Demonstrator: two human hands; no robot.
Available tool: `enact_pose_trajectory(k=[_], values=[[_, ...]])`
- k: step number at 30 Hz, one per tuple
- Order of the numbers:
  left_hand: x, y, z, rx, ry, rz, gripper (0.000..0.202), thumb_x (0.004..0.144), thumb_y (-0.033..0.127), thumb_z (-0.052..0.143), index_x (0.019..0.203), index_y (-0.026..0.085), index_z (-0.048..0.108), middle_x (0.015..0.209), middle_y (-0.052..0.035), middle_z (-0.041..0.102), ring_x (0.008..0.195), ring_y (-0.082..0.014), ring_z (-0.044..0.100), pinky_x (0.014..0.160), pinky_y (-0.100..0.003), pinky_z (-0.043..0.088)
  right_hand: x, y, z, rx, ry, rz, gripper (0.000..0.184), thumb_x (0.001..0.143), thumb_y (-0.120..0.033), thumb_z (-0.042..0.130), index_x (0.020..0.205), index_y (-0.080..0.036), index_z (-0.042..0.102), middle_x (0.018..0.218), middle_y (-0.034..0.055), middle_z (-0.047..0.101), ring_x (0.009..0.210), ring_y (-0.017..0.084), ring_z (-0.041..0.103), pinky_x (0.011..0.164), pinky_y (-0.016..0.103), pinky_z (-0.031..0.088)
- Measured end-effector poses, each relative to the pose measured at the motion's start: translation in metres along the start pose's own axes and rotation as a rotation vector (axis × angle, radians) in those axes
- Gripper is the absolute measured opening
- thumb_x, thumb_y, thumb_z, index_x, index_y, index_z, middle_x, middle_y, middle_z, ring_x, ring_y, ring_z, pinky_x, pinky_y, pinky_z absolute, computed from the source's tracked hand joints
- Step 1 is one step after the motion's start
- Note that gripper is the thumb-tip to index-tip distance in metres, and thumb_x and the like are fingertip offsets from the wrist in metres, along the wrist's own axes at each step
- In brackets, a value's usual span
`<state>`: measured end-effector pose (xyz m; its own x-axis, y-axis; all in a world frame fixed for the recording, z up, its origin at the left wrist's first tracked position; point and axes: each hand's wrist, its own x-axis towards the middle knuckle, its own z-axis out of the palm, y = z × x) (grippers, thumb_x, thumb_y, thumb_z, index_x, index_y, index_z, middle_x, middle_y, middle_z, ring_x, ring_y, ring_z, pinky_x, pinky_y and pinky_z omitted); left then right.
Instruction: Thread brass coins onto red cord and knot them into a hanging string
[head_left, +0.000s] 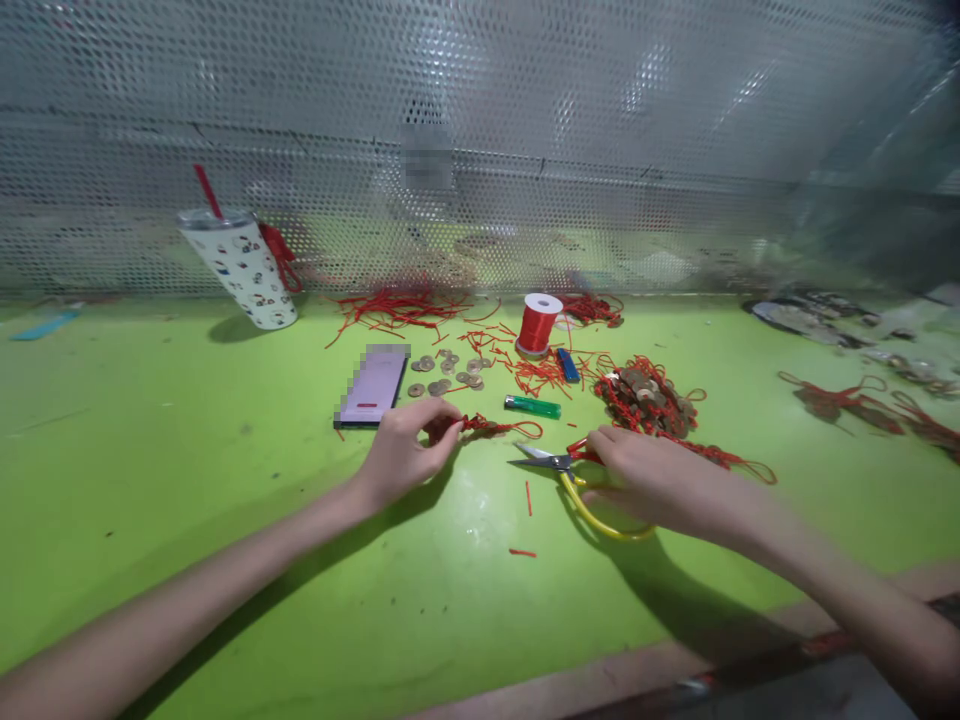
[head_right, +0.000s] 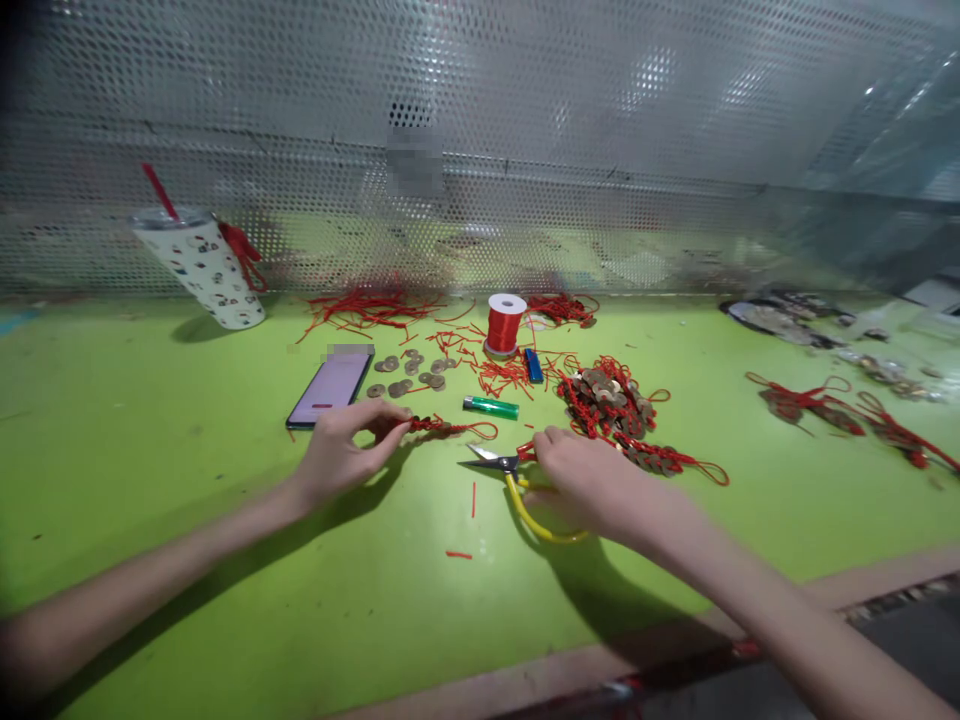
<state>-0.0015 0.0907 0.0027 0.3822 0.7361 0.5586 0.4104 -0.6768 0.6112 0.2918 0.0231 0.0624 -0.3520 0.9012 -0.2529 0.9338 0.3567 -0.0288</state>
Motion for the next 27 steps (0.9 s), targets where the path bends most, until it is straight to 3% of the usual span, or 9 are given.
enact_pose_trajectory(k=[3,6,10,16,21,27], values=[[-0.006,0.001,0.003,0.040,-0.007,0.102,0.006,0.088,0.014,0.063,0.087,0.015,0.069,0.077,-0.0044,0.073,0.060,-0.0127,0.062,0.056,-0.024,0.050,0.003,-0.001,-0.006,-0.006,0.044,-0.011,0.022,0.096,-0.036,0.058,0.090,-0.016,0.060,0.087,0.0110,0.067,0.067,0.021,0.062,0.059,0.031,0.039],[-0.009,0.003,0.005,0.081,-0.012,0.173,0.007,0.088,0.011,0.061,0.088,0.014,0.067,0.073,-0.0028,0.069,0.057,-0.0113,0.058,0.056,-0.024,0.047,0.021,-0.021,-0.011,0.057,0.182,0.001,0.025,0.102,-0.030,0.045,0.088,-0.016,0.059,0.086,0.0113,0.066,0.069,0.021,0.060,0.061,0.031,0.037],[-0.012,0.003,0.008,0.108,-0.002,0.204,0.007,0.089,0.011,0.059,0.088,0.013,0.065,0.071,-0.0023,0.067,0.057,-0.0110,0.056,0.056,-0.023,0.046,0.059,-0.053,0.002,0.435,0.299,-0.187,0.026,0.106,-0.031,0.039,0.093,-0.017,0.056,0.091,0.0074,0.066,0.077,0.018,0.058,0.070,0.030,0.040],[-0.013,0.002,0.011,0.110,0.055,0.164,0.007,0.088,0.010,0.059,0.088,0.014,0.065,0.071,-0.0004,0.065,0.059,-0.0117,0.057,0.058,-0.024,0.047,0.101,-0.072,0.035,0.619,0.441,-0.327,0.026,0.106,-0.030,0.035,0.085,-0.021,0.045,0.082,0.0025,0.054,0.075,0.018,0.050,0.071,0.032,0.041],[-0.013,0.000,0.016,0.101,0.102,0.092,0.008,0.088,0.010,0.059,0.086,0.015,0.065,0.070,0.0002,0.064,0.059,-0.0118,0.056,0.059,-0.025,0.047,0.109,-0.077,0.047,0.586,0.605,-0.374,0.020,0.104,-0.024,0.036,0.086,-0.022,0.044,0.088,0.0051,0.051,0.081,0.020,0.051,0.076,0.034,0.043],[-0.013,-0.002,0.020,0.029,0.076,-0.030,0.005,0.088,0.014,0.061,0.087,0.015,0.066,0.078,-0.0023,0.070,0.062,-0.0126,0.061,0.060,-0.024,0.051,0.113,-0.073,0.051,0.633,0.627,-0.389,0.016,0.103,-0.022,0.040,0.088,-0.023,0.044,0.090,0.0047,0.050,0.082,0.020,0.051,0.076,0.034,0.045]])
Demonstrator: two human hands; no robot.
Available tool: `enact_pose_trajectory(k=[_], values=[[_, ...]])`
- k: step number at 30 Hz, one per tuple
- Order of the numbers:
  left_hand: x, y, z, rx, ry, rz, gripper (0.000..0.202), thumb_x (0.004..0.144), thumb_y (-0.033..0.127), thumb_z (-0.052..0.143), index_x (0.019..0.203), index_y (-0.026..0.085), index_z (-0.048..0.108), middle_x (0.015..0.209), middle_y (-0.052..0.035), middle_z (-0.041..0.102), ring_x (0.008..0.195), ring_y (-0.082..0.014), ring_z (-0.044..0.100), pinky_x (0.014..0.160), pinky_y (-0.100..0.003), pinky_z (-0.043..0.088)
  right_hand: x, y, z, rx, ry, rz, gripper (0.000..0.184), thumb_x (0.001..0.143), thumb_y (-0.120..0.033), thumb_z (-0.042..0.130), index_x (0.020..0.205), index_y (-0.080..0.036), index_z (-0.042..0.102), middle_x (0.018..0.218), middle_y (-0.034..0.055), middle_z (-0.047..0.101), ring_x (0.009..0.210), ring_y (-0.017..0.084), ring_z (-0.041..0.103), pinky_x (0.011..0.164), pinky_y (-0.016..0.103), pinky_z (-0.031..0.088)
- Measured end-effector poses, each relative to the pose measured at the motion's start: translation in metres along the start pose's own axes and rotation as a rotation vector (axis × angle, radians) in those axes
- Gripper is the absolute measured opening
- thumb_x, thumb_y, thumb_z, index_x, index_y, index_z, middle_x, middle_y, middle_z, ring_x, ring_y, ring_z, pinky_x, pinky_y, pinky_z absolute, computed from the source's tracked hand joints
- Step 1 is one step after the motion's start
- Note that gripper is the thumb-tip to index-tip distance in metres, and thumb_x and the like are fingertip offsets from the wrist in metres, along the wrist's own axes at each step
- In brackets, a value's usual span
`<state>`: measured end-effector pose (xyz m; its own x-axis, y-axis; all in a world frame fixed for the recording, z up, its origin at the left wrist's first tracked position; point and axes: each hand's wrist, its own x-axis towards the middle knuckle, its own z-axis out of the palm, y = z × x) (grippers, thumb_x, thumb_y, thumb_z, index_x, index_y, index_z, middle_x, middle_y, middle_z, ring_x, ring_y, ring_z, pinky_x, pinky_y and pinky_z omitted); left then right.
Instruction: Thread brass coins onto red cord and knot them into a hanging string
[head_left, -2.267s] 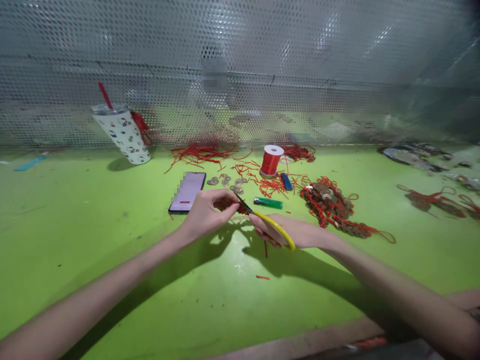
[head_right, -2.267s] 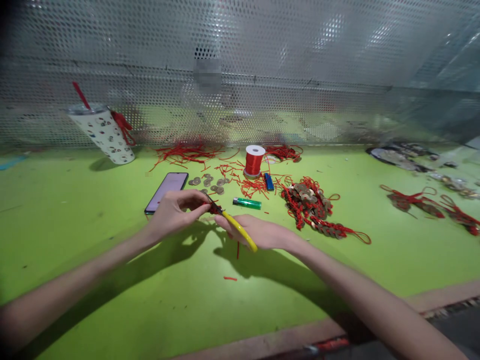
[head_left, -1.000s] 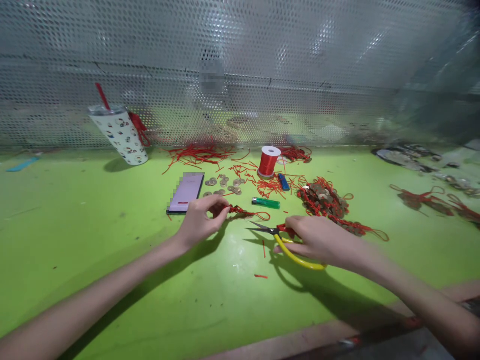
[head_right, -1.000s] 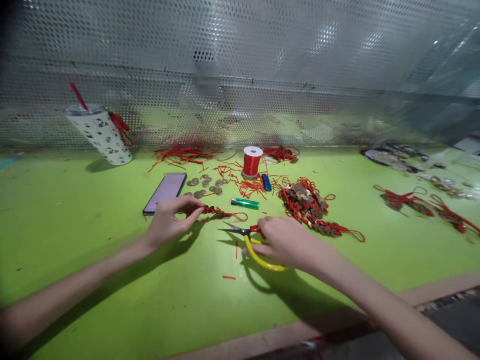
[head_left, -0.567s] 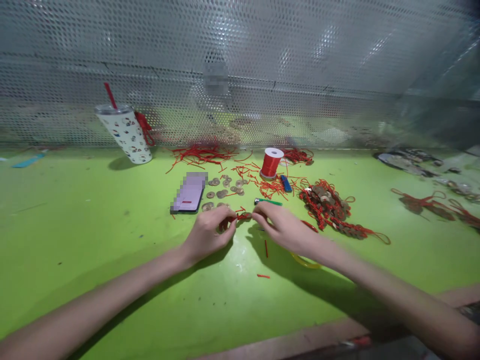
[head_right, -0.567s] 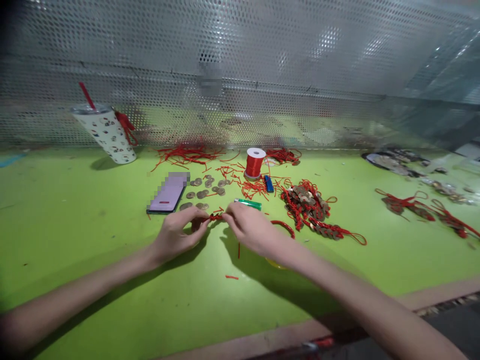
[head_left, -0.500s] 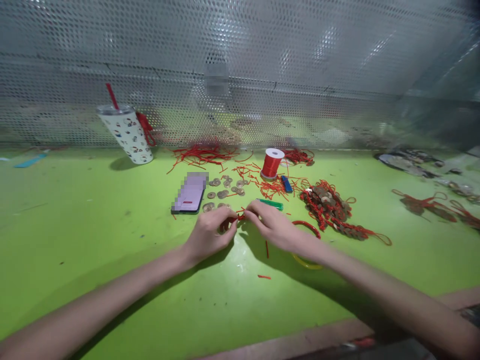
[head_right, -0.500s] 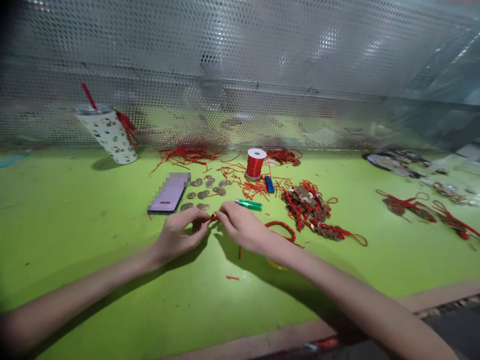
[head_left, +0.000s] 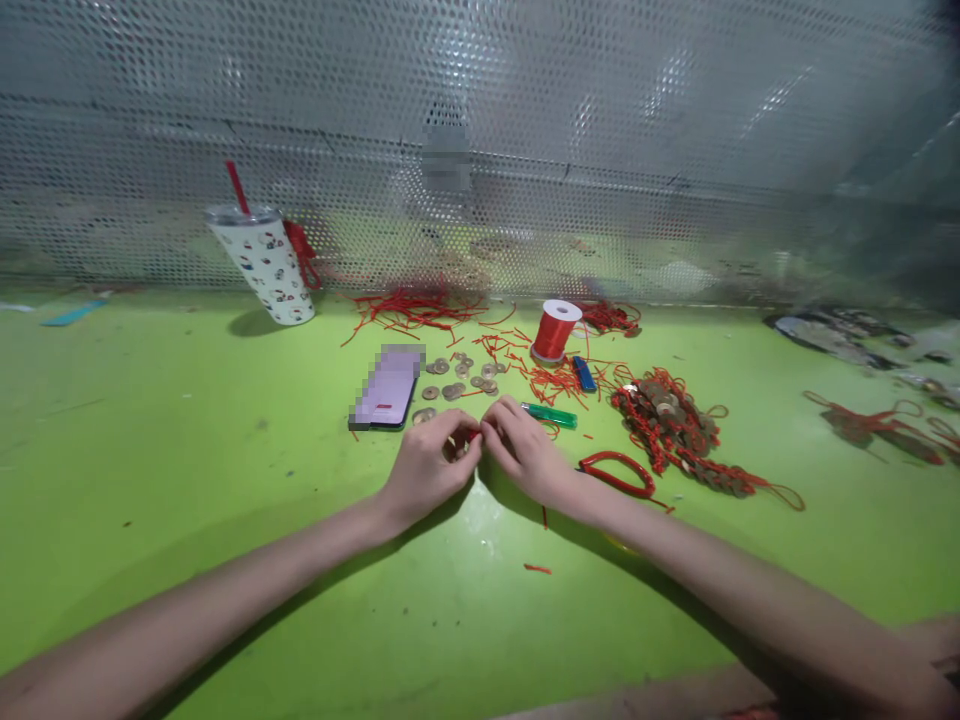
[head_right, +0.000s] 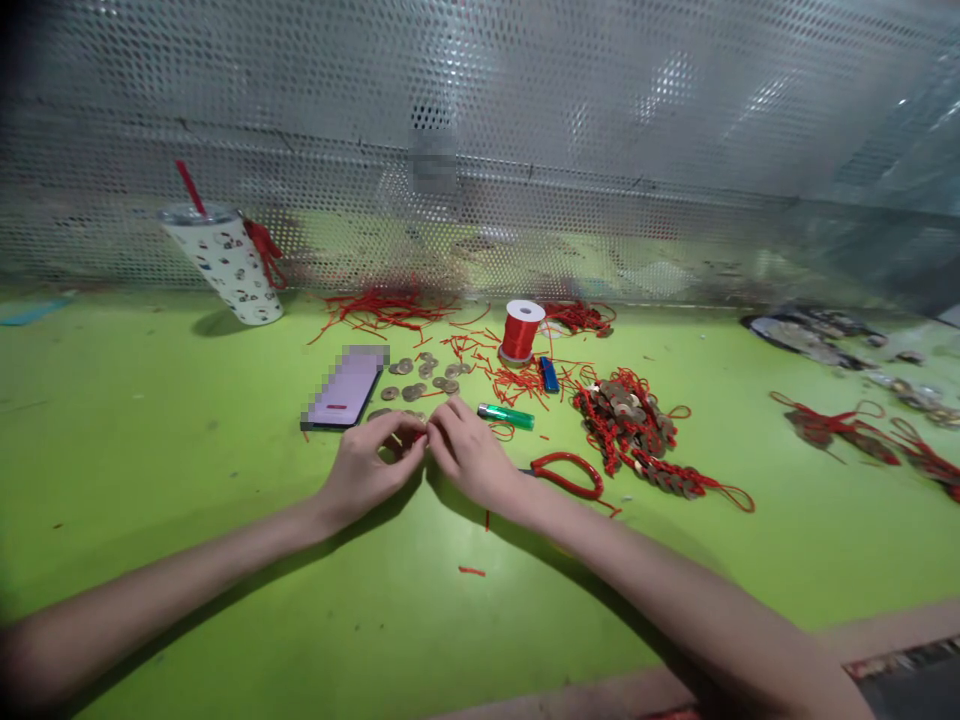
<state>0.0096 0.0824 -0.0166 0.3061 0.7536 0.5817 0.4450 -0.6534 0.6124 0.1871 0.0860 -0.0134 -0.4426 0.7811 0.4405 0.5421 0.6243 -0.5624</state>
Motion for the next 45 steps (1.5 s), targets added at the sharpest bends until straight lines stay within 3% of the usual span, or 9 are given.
enact_pose_trajectory(k=[6,13,26,28,31,36,38,40,45], values=[[0.002,0.004,-0.002,-0.109,-0.037,-0.090,0.007,0.089,0.018,0.061,0.091,0.015,0.067,0.084,-0.0049,0.072,0.065,-0.0132,0.064,0.055,-0.022,0.052,0.000,0.004,-0.001,0.078,0.025,-0.007,0.014,0.102,-0.021,0.042,0.088,-0.022,0.044,0.088,0.0034,0.050,0.079,0.019,0.049,0.073,0.032,0.043],[0.006,0.007,-0.004,-0.230,-0.053,-0.228,0.009,0.085,0.022,0.063,0.087,0.015,0.066,0.077,-0.0045,0.070,0.063,-0.0133,0.062,0.052,-0.021,0.052,0.000,0.003,0.001,0.131,0.051,0.008,0.015,0.101,-0.021,0.044,0.086,-0.022,0.045,0.087,0.0036,0.052,0.078,0.019,0.050,0.070,0.031,0.041],[0.005,0.003,-0.005,-0.179,-0.062,-0.156,0.006,0.083,0.020,0.063,0.084,0.015,0.065,0.070,-0.0011,0.066,0.058,-0.0112,0.058,0.052,-0.021,0.049,-0.001,0.003,0.005,0.131,0.043,0.011,0.017,0.100,-0.024,0.045,0.083,-0.023,0.045,0.083,0.0025,0.052,0.075,0.018,0.050,0.069,0.031,0.042],[0.005,0.002,-0.005,-0.172,-0.052,-0.168,0.006,0.082,0.020,0.063,0.085,0.015,0.065,0.072,-0.0021,0.067,0.059,-0.0117,0.059,0.053,-0.022,0.050,0.003,0.004,-0.002,0.111,0.056,0.039,0.019,0.101,-0.025,0.044,0.082,-0.023,0.047,0.083,0.0030,0.054,0.076,0.018,0.052,0.071,0.031,0.044],[0.005,0.001,-0.005,-0.170,-0.047,-0.184,0.006,0.083,0.019,0.062,0.085,0.015,0.065,0.075,-0.0034,0.069,0.061,-0.0121,0.060,0.054,-0.022,0.052,0.013,0.014,-0.028,-0.020,0.052,0.103,0.020,0.101,-0.029,0.044,0.083,-0.022,0.049,0.083,0.0045,0.058,0.078,0.020,0.055,0.074,0.033,0.046],[0.005,0.002,-0.006,-0.179,-0.041,-0.193,0.004,0.082,0.018,0.063,0.084,0.016,0.065,0.078,-0.0040,0.070,0.063,-0.0127,0.062,0.055,-0.022,0.053,0.021,0.044,-0.078,-0.426,-0.224,0.073,0.018,0.089,-0.031,0.066,0.083,-0.021,0.053,0.090,0.0123,0.063,0.090,0.030,0.057,0.079,0.042,0.047],[0.005,0.003,-0.006,-0.178,-0.033,-0.192,0.003,0.082,0.018,0.063,0.084,0.016,0.066,0.078,-0.0041,0.071,0.064,-0.0132,0.063,0.055,-0.022,0.053,0.019,0.053,-0.082,-0.436,-0.349,0.082,0.019,0.087,-0.029,0.069,0.080,-0.021,0.053,0.084,0.0111,0.063,0.080,0.028,0.058,0.071,0.039,0.046],[0.005,0.003,-0.007,-0.181,-0.025,-0.194,0.003,0.082,0.018,0.064,0.083,0.016,0.066,0.078,-0.0039,0.071,0.065,-0.0136,0.064,0.055,-0.022,0.053,0.016,0.058,-0.078,-0.440,-0.384,0.099,0.021,0.086,-0.025,0.070,0.077,-0.021,0.051,0.080,0.0100,0.062,0.072,0.024,0.057,0.065,0.036,0.045],[0.007,0.006,-0.008,-0.183,-0.014,-0.214,0.004,0.082,0.019,0.065,0.083,0.016,0.067,0.079,-0.0043,0.071,0.066,-0.0140,0.065,0.057,-0.023,0.056,0.017,0.054,-0.069,-0.350,-0.266,0.216,0.016,0.094,-0.024,0.060,0.085,-0.021,0.048,0.074,0.0079,0.062,0.064,0.022,0.056,0.059,0.033,0.041]])
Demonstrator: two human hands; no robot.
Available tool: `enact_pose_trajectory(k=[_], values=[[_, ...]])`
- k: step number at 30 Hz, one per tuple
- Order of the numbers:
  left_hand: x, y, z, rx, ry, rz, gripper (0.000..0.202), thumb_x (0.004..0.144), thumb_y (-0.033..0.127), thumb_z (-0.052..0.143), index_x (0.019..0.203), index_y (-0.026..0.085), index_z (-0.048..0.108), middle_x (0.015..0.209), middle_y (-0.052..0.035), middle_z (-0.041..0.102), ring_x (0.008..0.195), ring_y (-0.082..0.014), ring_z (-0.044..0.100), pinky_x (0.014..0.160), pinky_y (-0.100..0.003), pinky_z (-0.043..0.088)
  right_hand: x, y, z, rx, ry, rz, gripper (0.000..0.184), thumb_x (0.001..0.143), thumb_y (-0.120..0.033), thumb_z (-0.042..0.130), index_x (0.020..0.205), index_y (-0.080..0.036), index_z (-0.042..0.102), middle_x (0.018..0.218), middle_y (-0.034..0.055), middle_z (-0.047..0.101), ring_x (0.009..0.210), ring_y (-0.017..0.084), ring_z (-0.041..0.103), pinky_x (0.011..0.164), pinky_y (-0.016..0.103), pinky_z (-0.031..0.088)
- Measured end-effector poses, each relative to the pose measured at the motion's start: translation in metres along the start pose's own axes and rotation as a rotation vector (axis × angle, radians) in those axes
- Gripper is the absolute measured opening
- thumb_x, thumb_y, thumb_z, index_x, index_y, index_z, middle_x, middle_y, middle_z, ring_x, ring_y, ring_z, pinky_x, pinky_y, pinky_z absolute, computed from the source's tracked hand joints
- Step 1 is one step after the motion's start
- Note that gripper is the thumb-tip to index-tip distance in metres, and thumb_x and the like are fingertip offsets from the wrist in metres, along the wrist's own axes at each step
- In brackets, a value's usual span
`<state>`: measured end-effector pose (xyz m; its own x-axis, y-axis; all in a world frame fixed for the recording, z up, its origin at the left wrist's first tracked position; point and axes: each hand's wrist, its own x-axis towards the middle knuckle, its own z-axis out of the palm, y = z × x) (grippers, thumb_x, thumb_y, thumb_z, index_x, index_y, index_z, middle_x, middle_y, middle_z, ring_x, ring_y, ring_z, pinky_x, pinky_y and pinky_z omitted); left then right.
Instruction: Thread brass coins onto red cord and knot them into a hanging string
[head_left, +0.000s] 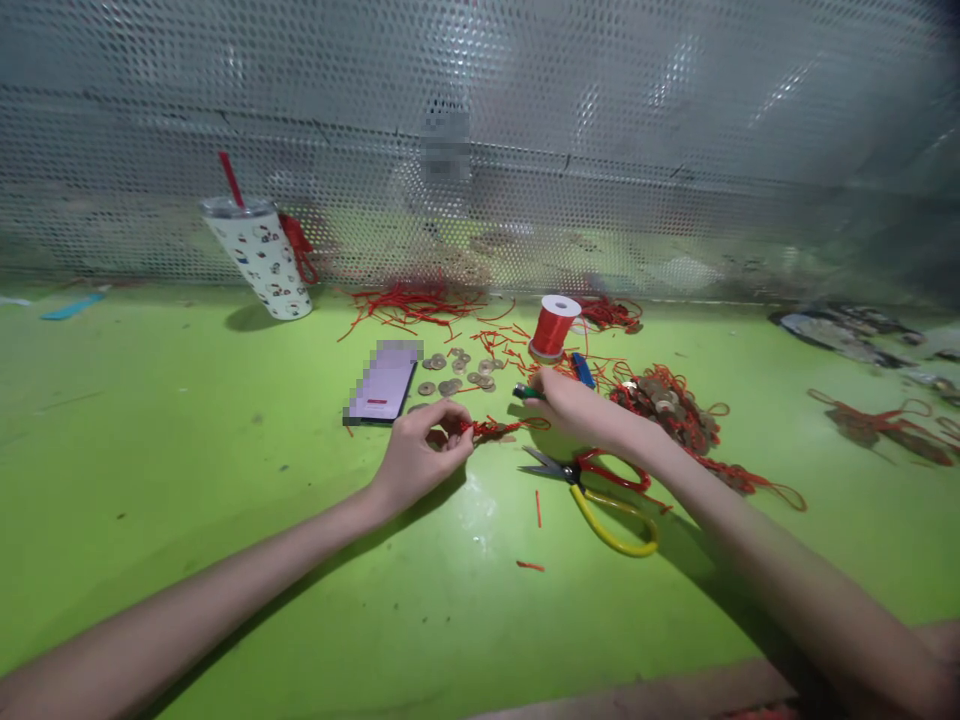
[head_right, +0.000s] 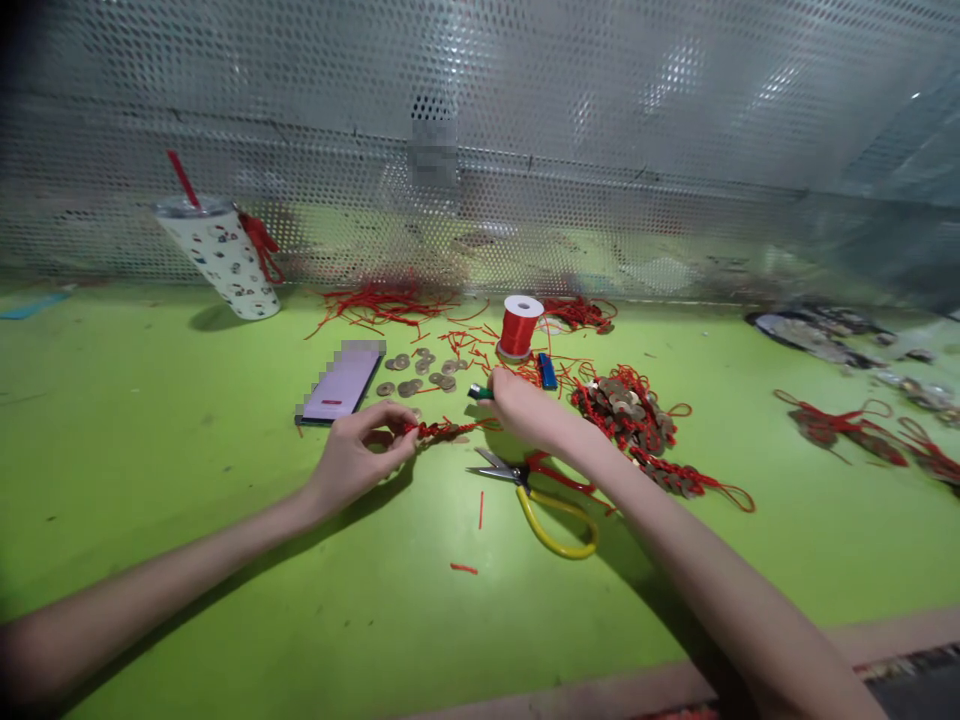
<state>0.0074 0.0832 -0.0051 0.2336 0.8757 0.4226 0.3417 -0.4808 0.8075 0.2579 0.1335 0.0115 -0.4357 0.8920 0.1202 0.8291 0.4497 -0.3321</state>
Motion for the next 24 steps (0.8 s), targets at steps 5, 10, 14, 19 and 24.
enact_pose_trajectory(k=[5,10,14,19,24], values=[[-0.001,0.001,0.001,-0.003,0.015,-0.001,0.006,0.083,0.020,0.065,0.084,0.016,0.068,0.081,-0.0045,0.072,0.066,-0.0135,0.065,0.059,-0.024,0.058,0.000,-0.022,-0.008,0.292,0.194,-0.008,0.015,0.103,-0.034,0.044,0.108,-0.020,0.046,0.083,0.0059,0.063,0.070,0.021,0.058,0.064,0.032,0.044],[-0.001,-0.001,0.001,0.000,0.046,0.012,0.005,0.084,0.020,0.064,0.085,0.016,0.067,0.081,-0.0039,0.072,0.067,-0.0131,0.066,0.060,-0.023,0.058,-0.006,-0.047,0.010,0.493,0.223,-0.039,0.020,0.103,-0.038,0.046,0.103,-0.021,0.056,0.100,0.0069,0.068,0.088,0.021,0.062,0.081,0.034,0.048],[-0.001,0.000,0.001,-0.005,0.063,0.007,0.004,0.084,0.020,0.065,0.085,0.017,0.067,0.082,-0.0031,0.071,0.068,-0.0130,0.066,0.061,-0.023,0.059,-0.010,-0.053,0.027,0.549,0.205,-0.052,0.023,0.103,-0.041,0.047,0.105,-0.021,0.058,0.098,0.0045,0.069,0.087,0.019,0.063,0.080,0.032,0.047],[-0.001,0.001,0.001,-0.011,0.066,0.004,0.005,0.084,0.021,0.065,0.086,0.017,0.067,0.083,-0.0037,0.072,0.068,-0.0133,0.067,0.062,-0.024,0.059,-0.013,-0.051,0.029,0.448,0.172,0.053,0.033,0.099,-0.050,0.051,0.084,-0.021,0.055,0.072,-0.0015,0.059,0.064,0.016,0.054,0.062,0.028,0.039],[-0.001,0.002,0.001,-0.015,0.075,0.004,0.005,0.084,0.021,0.064,0.085,0.017,0.066,0.080,-0.0030,0.070,0.067,-0.0126,0.065,0.059,-0.023,0.058,-0.014,-0.050,0.029,0.368,0.161,0.080,0.025,0.097,-0.040,0.048,0.081,-0.021,0.051,0.071,-0.0005,0.058,0.064,0.016,0.052,0.061,0.028,0.037]])
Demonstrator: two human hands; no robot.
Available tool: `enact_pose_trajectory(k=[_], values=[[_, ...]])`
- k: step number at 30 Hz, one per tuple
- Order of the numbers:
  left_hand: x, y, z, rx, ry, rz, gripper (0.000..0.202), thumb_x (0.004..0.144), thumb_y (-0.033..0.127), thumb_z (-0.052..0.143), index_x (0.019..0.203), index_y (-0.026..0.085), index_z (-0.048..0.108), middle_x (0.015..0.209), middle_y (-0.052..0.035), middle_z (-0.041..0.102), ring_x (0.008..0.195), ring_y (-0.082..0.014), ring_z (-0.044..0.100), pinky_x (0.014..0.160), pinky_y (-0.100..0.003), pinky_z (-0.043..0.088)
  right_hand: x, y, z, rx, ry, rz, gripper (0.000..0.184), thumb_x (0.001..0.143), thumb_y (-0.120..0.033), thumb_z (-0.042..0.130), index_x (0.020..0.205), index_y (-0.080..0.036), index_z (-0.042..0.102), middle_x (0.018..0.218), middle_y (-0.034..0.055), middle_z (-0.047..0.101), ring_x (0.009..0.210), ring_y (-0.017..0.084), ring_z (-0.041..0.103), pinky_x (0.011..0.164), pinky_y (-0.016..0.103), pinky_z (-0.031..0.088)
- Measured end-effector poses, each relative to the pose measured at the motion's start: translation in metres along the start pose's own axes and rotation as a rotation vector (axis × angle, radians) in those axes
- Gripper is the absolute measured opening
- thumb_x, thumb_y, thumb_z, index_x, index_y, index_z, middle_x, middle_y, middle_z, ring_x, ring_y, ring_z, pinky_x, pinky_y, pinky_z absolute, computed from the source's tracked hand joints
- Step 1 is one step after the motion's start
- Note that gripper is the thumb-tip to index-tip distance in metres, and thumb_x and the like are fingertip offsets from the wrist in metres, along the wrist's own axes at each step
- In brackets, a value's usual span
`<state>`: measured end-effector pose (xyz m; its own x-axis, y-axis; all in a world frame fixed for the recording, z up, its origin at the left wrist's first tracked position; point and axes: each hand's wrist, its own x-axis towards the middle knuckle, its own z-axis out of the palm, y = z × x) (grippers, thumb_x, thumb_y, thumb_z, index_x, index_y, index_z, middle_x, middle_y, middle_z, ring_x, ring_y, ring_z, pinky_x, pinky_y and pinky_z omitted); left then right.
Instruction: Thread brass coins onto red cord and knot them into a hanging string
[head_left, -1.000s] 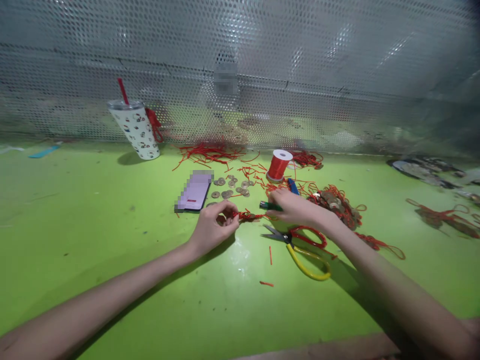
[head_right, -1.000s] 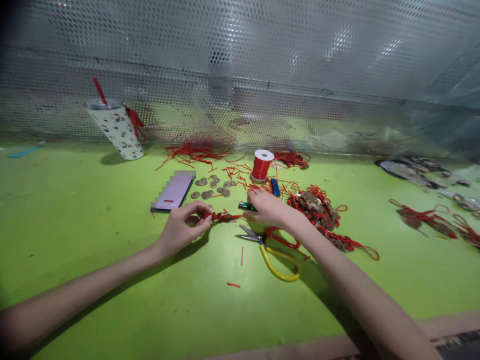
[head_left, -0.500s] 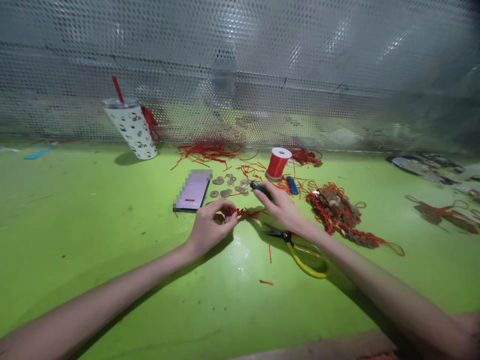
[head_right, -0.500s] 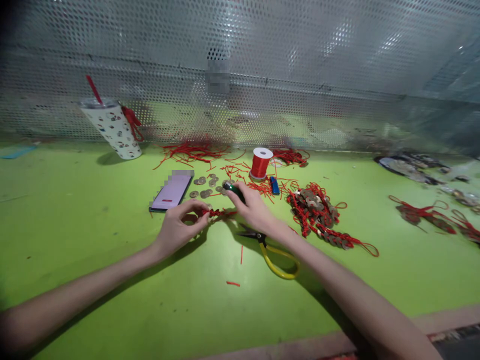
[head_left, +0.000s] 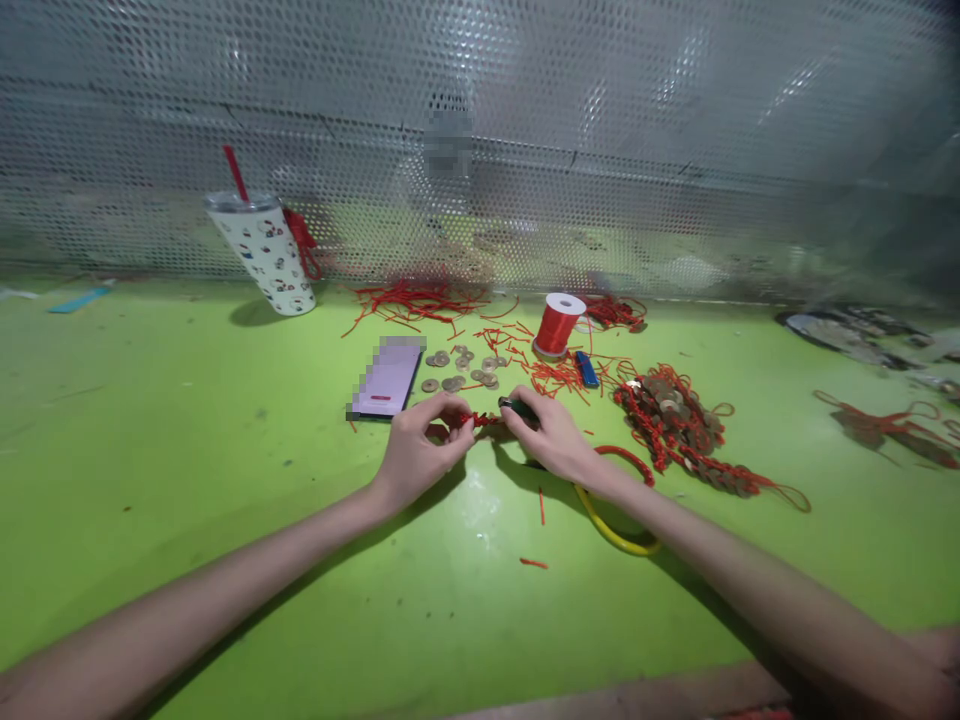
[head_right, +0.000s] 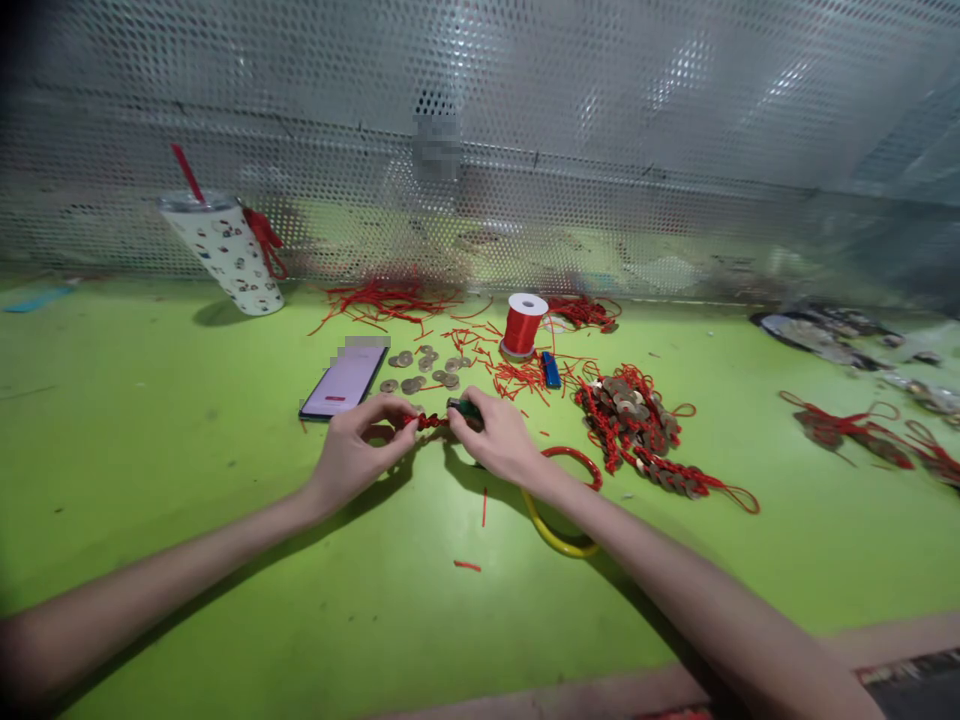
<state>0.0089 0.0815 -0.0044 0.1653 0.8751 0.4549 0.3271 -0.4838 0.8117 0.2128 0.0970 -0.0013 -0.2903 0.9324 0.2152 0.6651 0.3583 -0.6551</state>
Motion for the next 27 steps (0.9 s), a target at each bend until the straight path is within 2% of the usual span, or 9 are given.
enact_pose_trajectory(k=[6,12,20,27], values=[[0.0004,0.0005,0.0003,0.011,0.016,0.004,0.005,0.084,0.021,0.064,0.084,0.016,0.066,0.081,-0.0026,0.070,0.065,-0.0112,0.063,0.057,-0.022,0.055,-0.0007,0.0000,0.0023,-0.018,0.004,0.007,0.022,0.095,-0.039,0.048,0.086,-0.020,0.053,0.077,0.0035,0.063,0.068,0.018,0.056,0.064,0.030,0.039],[-0.0002,-0.0005,0.0000,0.023,0.020,0.014,0.005,0.084,0.021,0.064,0.085,0.017,0.067,0.082,-0.0026,0.071,0.065,-0.0111,0.063,0.056,-0.021,0.054,-0.0014,-0.0005,0.0028,-0.040,0.015,-0.029,0.022,0.095,-0.038,0.048,0.085,-0.020,0.053,0.076,0.0035,0.062,0.066,0.018,0.055,0.062,0.029,0.039],[-0.0010,-0.0016,0.0009,0.027,-0.005,0.034,0.004,0.084,0.021,0.065,0.085,0.017,0.066,0.081,-0.0027,0.071,0.066,-0.0118,0.064,0.057,-0.021,0.056,-0.0061,-0.0019,0.0060,-0.108,0.035,-0.245,0.021,0.094,-0.039,0.052,0.084,-0.021,0.049,0.077,0.0048,0.060,0.068,0.018,0.051,0.064,0.030,0.038],[-0.0010,-0.0010,0.0008,0.026,-0.017,0.041,0.003,0.084,0.019,0.065,0.086,0.017,0.066,0.081,-0.0033,0.071,0.066,-0.0123,0.065,0.057,-0.022,0.056,-0.0065,0.0001,0.0082,-0.156,0.046,-0.317,0.019,0.093,-0.037,0.052,0.086,-0.020,0.049,0.077,0.0052,0.060,0.068,0.018,0.050,0.064,0.030,0.037]])
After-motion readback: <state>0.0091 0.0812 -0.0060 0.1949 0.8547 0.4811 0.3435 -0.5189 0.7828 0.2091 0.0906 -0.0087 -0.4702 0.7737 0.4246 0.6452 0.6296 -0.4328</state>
